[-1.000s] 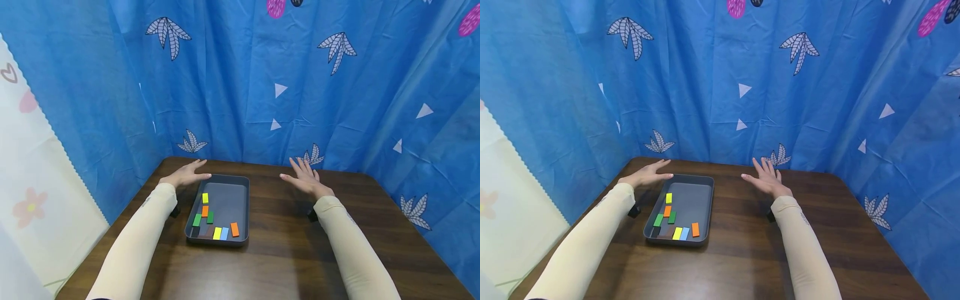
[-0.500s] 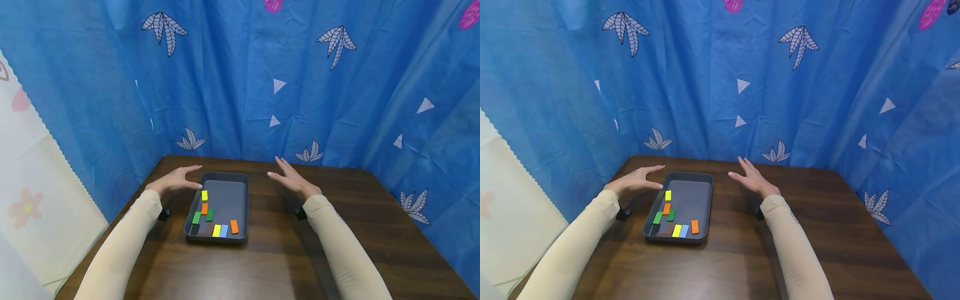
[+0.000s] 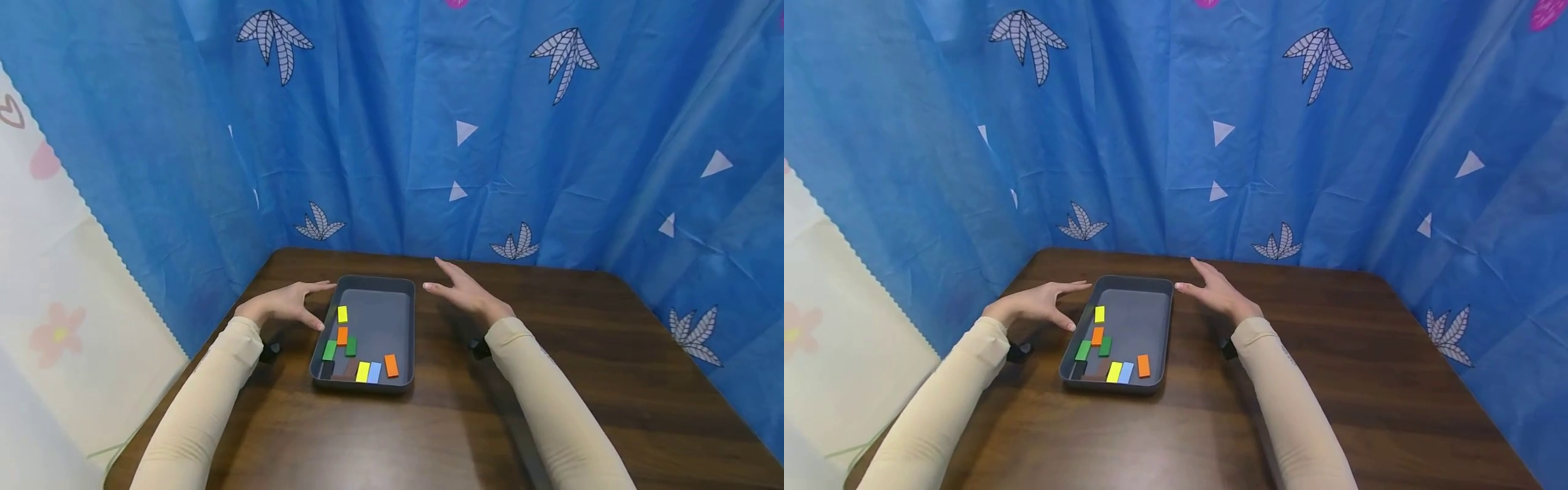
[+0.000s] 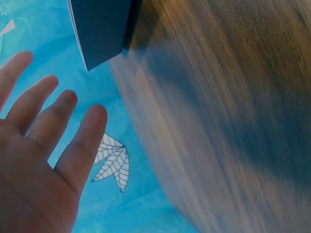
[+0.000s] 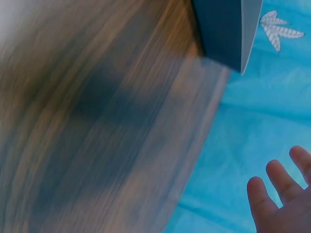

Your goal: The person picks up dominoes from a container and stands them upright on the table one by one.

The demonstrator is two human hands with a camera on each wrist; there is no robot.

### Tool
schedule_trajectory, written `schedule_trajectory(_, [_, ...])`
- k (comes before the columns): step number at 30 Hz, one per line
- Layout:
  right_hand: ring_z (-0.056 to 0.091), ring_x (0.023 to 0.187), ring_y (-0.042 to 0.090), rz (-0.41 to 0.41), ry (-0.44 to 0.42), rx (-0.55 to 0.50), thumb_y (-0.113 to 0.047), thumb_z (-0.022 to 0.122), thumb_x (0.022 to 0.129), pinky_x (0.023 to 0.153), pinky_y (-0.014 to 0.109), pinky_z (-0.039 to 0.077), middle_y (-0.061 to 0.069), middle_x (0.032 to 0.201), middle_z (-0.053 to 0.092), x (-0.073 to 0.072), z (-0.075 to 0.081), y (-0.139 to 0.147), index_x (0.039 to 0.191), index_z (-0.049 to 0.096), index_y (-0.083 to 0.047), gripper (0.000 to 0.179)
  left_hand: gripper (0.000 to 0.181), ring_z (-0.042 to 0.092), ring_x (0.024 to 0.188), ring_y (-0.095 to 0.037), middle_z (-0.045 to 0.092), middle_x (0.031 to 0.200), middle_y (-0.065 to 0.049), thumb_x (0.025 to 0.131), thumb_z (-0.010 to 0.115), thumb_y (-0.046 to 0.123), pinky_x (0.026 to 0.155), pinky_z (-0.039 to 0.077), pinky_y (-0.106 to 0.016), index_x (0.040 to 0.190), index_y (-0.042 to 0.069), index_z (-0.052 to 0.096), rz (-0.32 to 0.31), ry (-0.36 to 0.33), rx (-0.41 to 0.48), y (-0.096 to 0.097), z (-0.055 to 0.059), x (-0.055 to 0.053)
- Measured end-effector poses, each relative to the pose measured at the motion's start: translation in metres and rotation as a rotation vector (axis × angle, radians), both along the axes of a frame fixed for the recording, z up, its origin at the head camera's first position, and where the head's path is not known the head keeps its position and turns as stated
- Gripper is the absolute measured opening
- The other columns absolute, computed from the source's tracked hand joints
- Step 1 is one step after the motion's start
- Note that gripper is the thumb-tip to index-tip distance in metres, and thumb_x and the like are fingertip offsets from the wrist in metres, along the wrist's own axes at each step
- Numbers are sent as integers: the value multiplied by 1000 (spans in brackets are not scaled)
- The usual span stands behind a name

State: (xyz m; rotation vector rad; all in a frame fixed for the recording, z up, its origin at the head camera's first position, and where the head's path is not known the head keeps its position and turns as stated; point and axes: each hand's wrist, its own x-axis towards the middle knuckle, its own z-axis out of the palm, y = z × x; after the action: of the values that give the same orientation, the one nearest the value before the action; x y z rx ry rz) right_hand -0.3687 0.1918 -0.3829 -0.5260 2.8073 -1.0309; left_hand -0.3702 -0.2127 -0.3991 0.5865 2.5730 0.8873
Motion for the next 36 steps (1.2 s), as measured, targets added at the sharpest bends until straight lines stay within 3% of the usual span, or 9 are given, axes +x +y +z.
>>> schedule_trajectory(10, [22,153,35,31,-22,-46,-61,64,89,119,63,25,7,168,20,2,-7,-35,161,20,-22,93,105,19,151,-45,22,167,-10,72,89,33,112,28,-73,158,17,32,-19,-61,30,-9,-16,7])
schedule_trajectory(14, [27,151,37,47,-20,-93,-55,69,87,117,63,30,9,167,24,3,-9,-48,160,23,-20,93,100,19,151,-44,23,168,-9,70,90,29,113,26,-73,155,16,39,-2,-54,45,-14,-19,8])
schedule_trajectory(19, [32,149,37,82,-34,-91,-46,71,88,116,58,36,10,165,27,6,-15,-61,159,26,-15,90,96,20,151,-43,23,168,-8,70,89,34,114,28,-70,153,15,44,-29,-69,47,-9,-25,14])
schedule_trajectory(26, [42,140,33,99,-39,-116,-44,74,87,110,54,44,12,155,43,8,-16,-80,155,36,-16,83,89,24,151,-40,27,166,-6,71,90,30,115,30,-66,149,15,50,-22,-58,60,-6,-23,20])
schedule_trajectory(36, [47,136,33,111,-103,-150,-39,79,83,108,54,47,12,151,48,12,-18,-94,150,44,-13,80,89,26,151,-39,30,165,-6,72,91,26,116,32,-63,149,12,49,-26,-51,85,-2,-24,20])
